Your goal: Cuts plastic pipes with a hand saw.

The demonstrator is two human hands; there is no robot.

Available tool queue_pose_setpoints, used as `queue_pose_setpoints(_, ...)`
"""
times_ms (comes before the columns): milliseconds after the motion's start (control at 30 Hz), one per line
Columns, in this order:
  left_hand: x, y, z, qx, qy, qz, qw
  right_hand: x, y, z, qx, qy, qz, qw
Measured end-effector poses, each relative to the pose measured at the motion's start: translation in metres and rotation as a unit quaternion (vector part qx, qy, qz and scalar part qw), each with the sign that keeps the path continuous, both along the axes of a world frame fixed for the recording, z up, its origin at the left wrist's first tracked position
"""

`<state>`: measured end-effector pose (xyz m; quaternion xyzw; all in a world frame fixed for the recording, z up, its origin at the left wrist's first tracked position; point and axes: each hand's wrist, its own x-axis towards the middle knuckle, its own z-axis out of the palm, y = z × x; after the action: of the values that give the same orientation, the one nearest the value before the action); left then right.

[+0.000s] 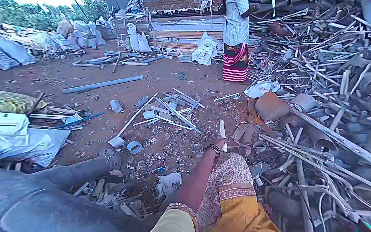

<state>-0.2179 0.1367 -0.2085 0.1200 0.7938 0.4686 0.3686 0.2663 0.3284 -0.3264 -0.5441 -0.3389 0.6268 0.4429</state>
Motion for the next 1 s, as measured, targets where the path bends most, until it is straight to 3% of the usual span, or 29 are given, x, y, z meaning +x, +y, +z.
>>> queue_pose_setpoints(100,-0.062,-0.033,-0.015,-0.101,0.031,0.019,0.994,-0.017,0.001,0.011,0.007,-0.078,0.015,0.997)
queue_pose_setpoints(200,-0.135,-0.057,0.018,-0.049,0.121,0.093,0.987,-0.028,-0.001,0.013,0.029,-0.154,0.003,0.988)
queue_pose_setpoints(267,-0.169,-0.063,0.054,-0.028,0.205,0.070,0.976,-0.030,-0.006,0.015,0.061,-0.169,-0.002,0.984)
queue_pose_setpoints(333,-0.177,-0.060,0.087,-0.073,0.301,0.021,0.951,-0.034,-0.011,0.022,0.107,-0.169,-0.014,0.980)
queue_pose_setpoints(433,-0.169,-0.041,0.067,-0.027,0.437,-0.097,0.894,-0.036,-0.019,0.028,0.200,-0.176,-0.058,0.962)
queue_pose_setpoints(500,-0.128,-0.013,0.049,0.013,0.426,-0.195,0.883,-0.035,-0.018,0.036,0.240,-0.174,-0.100,0.950)
queue_pose_setpoints(633,0.035,0.024,0.039,0.051,0.268,-0.376,0.886,-0.023,-0.014,0.067,0.277,-0.152,-0.171,0.933)
queue_pose_setpoints(700,0.121,0.036,0.021,0.095,0.184,-0.509,0.835,-0.009,-0.010,0.083,0.301,-0.136,-0.213,0.919)
queue_pose_setpoints(800,0.232,0.045,0.009,-0.003,0.092,-0.705,0.703,0.019,-0.015,0.098,0.306,-0.091,-0.256,0.913)
queue_pose_setpoints(833,0.257,0.047,0.007,-0.058,0.109,-0.732,0.670,0.028,-0.020,0.098,0.296,-0.076,-0.260,0.916)
queue_pose_setpoints(900,0.285,0.050,0.008,-0.163,0.169,-0.732,0.639,0.043,-0.036,0.087,0.254,-0.040,-0.266,0.929)
queue_pose_setpoints(1000,0.270,0.061,0.013,-0.153,0.211,-0.721,0.642,0.053,-0.061,0.069,0.119,0.039,-0.309,0.943)
